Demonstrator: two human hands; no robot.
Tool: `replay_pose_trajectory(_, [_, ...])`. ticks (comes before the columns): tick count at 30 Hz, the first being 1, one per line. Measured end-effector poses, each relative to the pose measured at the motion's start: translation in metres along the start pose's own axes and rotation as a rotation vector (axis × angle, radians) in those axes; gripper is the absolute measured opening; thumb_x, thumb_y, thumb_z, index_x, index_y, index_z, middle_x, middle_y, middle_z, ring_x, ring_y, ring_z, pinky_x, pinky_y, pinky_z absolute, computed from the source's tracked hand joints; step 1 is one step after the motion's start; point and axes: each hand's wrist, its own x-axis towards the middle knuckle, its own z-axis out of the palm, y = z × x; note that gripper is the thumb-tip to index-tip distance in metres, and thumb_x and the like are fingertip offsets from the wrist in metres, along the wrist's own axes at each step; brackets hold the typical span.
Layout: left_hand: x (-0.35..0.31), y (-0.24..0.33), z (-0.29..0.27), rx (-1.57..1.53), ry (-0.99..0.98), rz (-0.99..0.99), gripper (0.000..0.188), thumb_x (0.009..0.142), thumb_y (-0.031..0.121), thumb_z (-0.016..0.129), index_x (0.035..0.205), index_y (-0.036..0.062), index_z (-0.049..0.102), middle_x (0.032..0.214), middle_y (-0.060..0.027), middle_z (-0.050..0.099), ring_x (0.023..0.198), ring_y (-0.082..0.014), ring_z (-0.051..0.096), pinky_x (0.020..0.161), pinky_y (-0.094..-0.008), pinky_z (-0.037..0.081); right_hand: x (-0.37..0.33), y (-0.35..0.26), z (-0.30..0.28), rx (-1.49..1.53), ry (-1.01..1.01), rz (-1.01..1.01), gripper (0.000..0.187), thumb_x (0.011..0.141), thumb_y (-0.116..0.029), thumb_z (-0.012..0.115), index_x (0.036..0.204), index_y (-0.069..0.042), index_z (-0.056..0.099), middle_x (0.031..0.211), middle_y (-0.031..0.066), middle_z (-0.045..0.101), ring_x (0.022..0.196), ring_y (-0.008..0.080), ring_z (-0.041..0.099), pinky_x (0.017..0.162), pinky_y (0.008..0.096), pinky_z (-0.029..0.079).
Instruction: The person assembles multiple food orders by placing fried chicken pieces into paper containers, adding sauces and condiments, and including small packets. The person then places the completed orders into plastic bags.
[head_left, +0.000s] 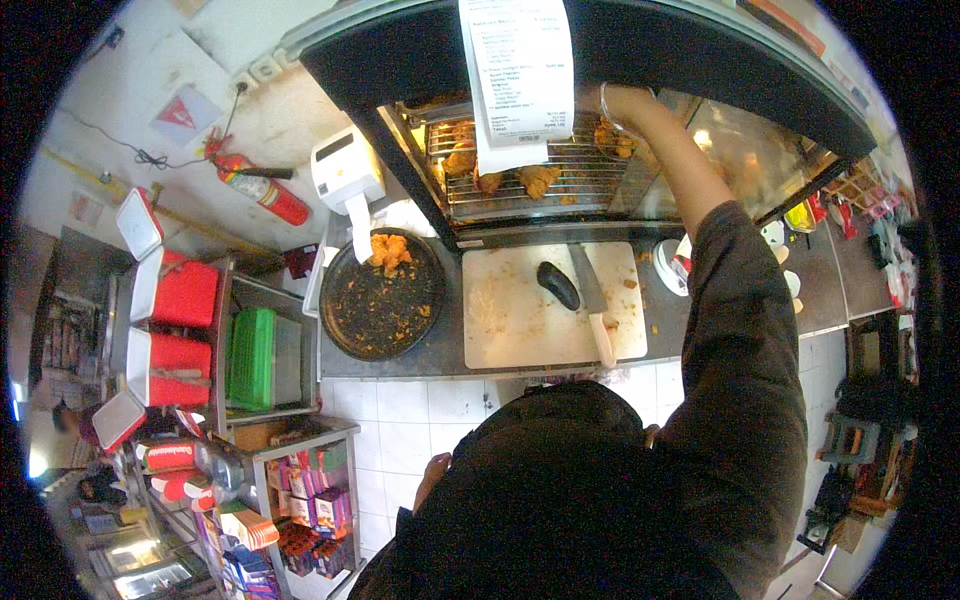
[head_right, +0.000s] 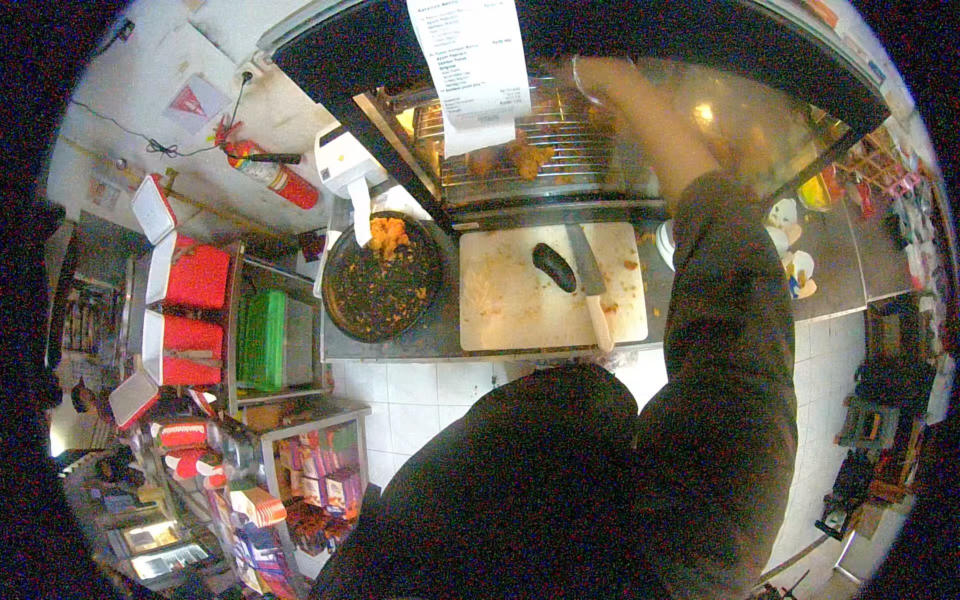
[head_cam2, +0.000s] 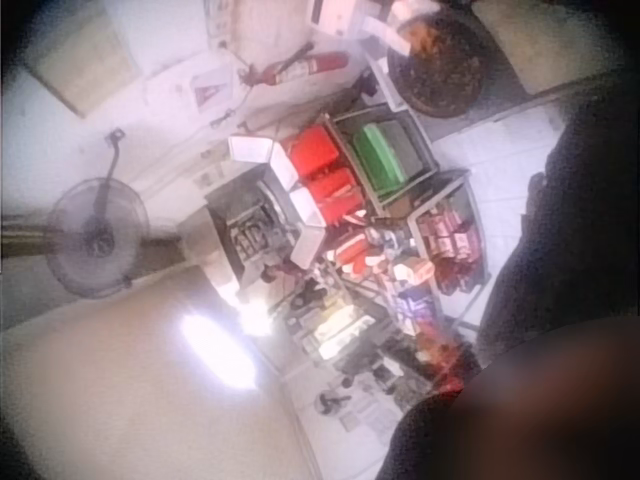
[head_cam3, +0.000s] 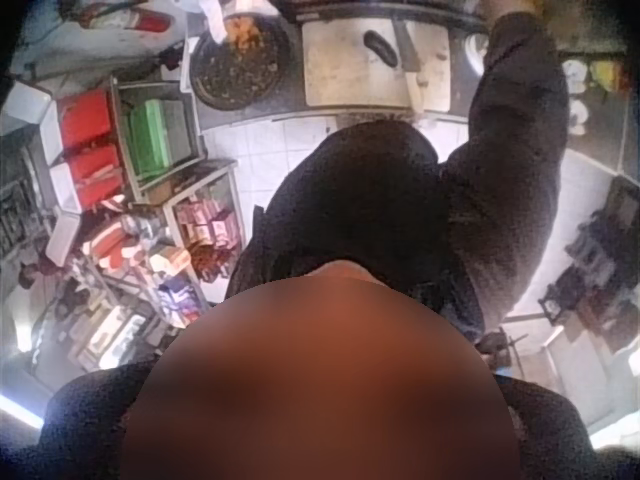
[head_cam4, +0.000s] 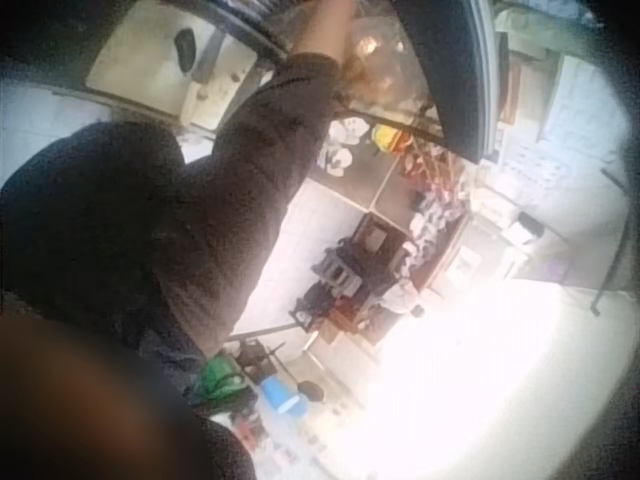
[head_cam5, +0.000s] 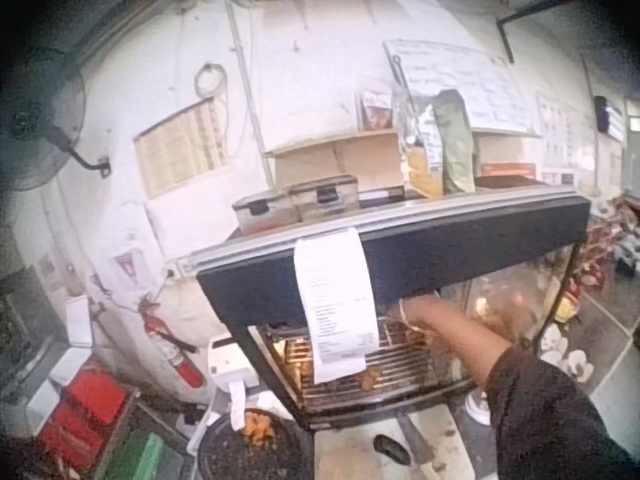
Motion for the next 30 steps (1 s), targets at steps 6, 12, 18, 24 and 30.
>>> replay_pose_trajectory(6, [0.007,0.010,-0.005,-0.396,-0.060,-0.040,0.040,0.097,0.038,0.067,0.127,0.0114,0.068,0.106,-0.0088,0.073,0.111,-0.0222,0.068,0.084,-0.0371,0.057,-0.007,-0.009,0.001,0.060,-0.014,0.027,0.072,0.097,-0.066,0.051,0.139,-0.008,0.062,0.140,0.0195,0.061,0.127,0.0351,0.061,0.105,0.0535,0.046])
replay_pose_trajectory(12, [0.020,0.021,-0.004,-0.357,-0.100,-0.019,0.039,0.098,0.037,0.066,0.127,0.0114,0.063,0.111,-0.0050,0.070,0.094,-0.0210,0.066,0.075,-0.0383,0.054,0.011,0.003,0.005,-0.356,0.003,0.043,0.092,0.088,-0.085,0.032,0.139,-0.014,0.062,0.141,0.0231,0.059,0.127,0.0423,0.060,0.107,0.0558,0.043])
replay_pose_trajectory(18, [0.023,0.024,-0.004,-0.493,-0.109,-0.258,0.037,0.099,0.036,0.066,0.126,0.0110,0.064,0.112,-0.0043,0.071,0.084,-0.0178,0.062,0.070,-0.0349,0.051,0.027,0.020,0.018,-0.724,0.147,-0.126,0.063,0.103,-0.063,0.031,0.151,-0.027,0.049,0.137,0.0179,0.064,0.122,0.0393,0.064,0.103,0.0554,0.049])
replay_pose_trajectory(24, [0.018,0.028,-0.019,-0.309,-0.119,-0.112,0.039,0.099,0.036,0.064,0.129,0.0102,0.063,0.119,-0.0083,0.070,0.103,-0.0226,0.068,0.084,-0.0379,0.056,-0.007,-0.004,0.011,-0.615,0.131,-0.164,0.048,0.105,-0.037,0.044,0.153,-0.033,0.043,0.130,0.0155,0.067,0.113,0.0349,0.069,0.092,0.0501,0.057])
replay_pose_trajectory(30, [0.013,0.029,-0.039,0.891,0.046,0.752,0.037,0.103,0.028,0.058,0.136,0.0118,0.054,0.122,-0.0182,0.069,0.110,-0.0314,0.068,0.092,-0.0429,0.057,-0.061,-0.007,0.011,-0.570,0.404,-0.542,0.036,0.100,-0.046,0.057,0.125,-0.021,0.063,0.114,0.0098,0.071,0.096,0.0346,0.072,0.081,0.0475,0.060])
